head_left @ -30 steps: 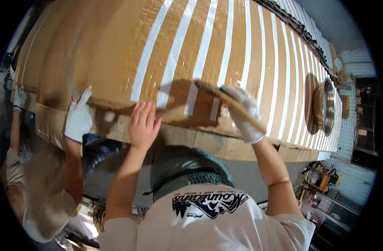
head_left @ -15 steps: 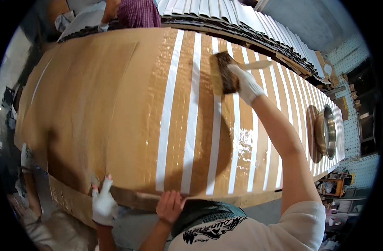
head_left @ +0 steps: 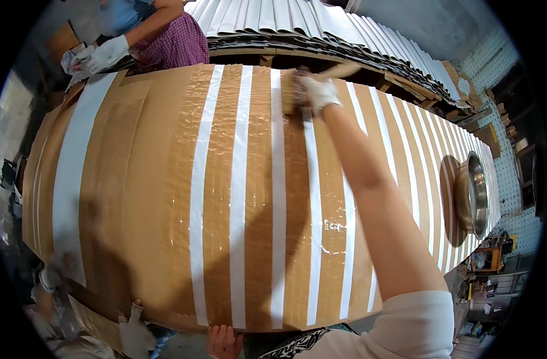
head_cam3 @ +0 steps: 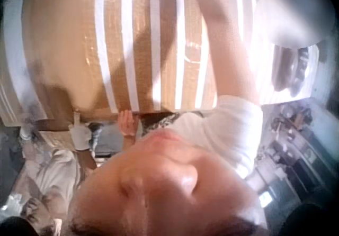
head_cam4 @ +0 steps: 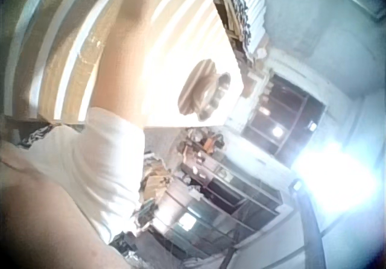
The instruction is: The person repeatedly dips a brush into a metal bowl of liquid and applies it to the surface of a large striped wooden object. Another person is visible in the background working on the same object.
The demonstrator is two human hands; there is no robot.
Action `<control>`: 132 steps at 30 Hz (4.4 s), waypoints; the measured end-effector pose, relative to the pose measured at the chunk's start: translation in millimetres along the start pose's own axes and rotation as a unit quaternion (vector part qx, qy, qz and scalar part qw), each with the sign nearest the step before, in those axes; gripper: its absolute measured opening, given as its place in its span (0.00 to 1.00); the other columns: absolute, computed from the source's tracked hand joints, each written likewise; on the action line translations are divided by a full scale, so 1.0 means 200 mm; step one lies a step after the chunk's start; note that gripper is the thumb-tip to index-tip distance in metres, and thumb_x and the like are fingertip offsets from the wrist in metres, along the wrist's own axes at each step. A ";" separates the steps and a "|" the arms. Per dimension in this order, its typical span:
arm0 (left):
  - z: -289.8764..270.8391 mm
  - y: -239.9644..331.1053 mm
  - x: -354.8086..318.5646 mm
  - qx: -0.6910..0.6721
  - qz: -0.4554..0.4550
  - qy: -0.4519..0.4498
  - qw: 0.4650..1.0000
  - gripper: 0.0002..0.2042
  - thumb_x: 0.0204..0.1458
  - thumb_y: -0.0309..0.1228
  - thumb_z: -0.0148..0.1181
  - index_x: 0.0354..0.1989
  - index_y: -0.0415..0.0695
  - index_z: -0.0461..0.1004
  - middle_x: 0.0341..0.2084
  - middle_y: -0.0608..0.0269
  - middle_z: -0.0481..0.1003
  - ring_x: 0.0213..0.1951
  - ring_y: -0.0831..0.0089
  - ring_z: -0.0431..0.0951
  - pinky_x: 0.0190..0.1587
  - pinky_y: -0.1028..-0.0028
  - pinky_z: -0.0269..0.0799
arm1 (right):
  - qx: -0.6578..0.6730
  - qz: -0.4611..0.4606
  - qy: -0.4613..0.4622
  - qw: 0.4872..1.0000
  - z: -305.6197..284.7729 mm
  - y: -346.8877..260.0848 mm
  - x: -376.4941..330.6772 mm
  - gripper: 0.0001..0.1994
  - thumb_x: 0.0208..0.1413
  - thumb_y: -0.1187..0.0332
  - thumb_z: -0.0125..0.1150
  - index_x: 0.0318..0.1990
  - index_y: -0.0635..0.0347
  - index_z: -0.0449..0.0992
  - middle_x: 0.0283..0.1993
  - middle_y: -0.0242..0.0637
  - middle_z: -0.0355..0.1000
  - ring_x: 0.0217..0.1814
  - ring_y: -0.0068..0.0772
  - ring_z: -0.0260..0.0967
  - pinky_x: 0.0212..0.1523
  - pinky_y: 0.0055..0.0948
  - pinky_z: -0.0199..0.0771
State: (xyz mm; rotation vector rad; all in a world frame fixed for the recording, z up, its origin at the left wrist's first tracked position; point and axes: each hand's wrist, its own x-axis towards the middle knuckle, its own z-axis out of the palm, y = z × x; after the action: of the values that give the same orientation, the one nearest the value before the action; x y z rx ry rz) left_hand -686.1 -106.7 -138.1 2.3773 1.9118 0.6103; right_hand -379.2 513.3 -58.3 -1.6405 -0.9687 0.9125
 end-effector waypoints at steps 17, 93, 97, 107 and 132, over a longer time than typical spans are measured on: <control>-0.05 0.01 0.09 0.017 0.019 0.072 0.997 0.18 0.52 0.40 0.72 0.47 0.43 0.81 0.48 0.58 0.77 0.53 0.55 0.78 0.56 0.52 0.79 | -0.199 -0.072 -0.152 0.965 0.48 -0.18 -0.84 0.26 0.61 0.48 0.56 0.59 0.56 0.75 0.54 0.51 0.78 0.58 0.48 0.76 0.59 0.44 0.75; -0.03 -0.04 0.00 -0.022 0.002 0.126 0.992 0.24 0.44 0.18 0.50 0.54 0.36 0.71 0.58 0.51 0.73 0.61 0.48 0.72 0.64 0.52 0.66 | -0.053 -0.107 0.131 0.984 -1.08 0.63 -2.32 0.22 0.56 0.56 0.68 0.58 0.50 0.79 0.50 0.40 0.82 0.48 0.37 0.81 0.51 0.32 0.79; -0.06 0.05 0.01 -0.027 -0.040 0.101 0.994 0.23 0.43 0.18 0.52 0.53 0.35 0.71 0.59 0.49 0.72 0.61 0.47 0.71 0.63 0.53 0.66 | -0.173 -0.083 0.196 0.962 -1.66 0.68 -2.23 0.24 0.56 0.58 0.68 0.59 0.53 0.78 0.47 0.44 0.82 0.50 0.42 0.80 0.52 0.34 0.79; 0.06 1.07 0.19 -0.149 -0.115 0.156 0.970 0.15 0.51 0.14 0.62 0.46 0.35 0.69 0.50 0.46 0.71 0.54 0.54 0.74 0.58 0.60 0.73 | -0.174 -0.038 0.123 0.976 -2.74 0.76 -1.90 0.25 0.54 0.51 0.64 0.59 0.42 0.79 0.43 0.50 0.81 0.47 0.52 0.79 0.52 0.41 0.78; 0.46 2.79 0.20 -0.215 -0.148 0.044 0.964 0.06 0.60 0.26 0.59 0.32 0.37 0.76 0.24 0.54 0.72 0.27 0.58 0.75 0.33 0.64 0.70 | -0.386 -0.103 0.048 0.915 -4.56 0.68 -0.68 0.25 0.50 0.48 0.66 0.44 0.63 0.83 0.44 0.56 0.80 0.49 0.54 0.78 0.53 0.47 0.74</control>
State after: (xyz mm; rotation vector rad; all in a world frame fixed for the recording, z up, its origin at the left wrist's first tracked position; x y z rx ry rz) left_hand -128.9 -184.9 -64.0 1.7908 1.8756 0.9948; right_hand 412.1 30.0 38.4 -2.1434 -1.5175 0.2922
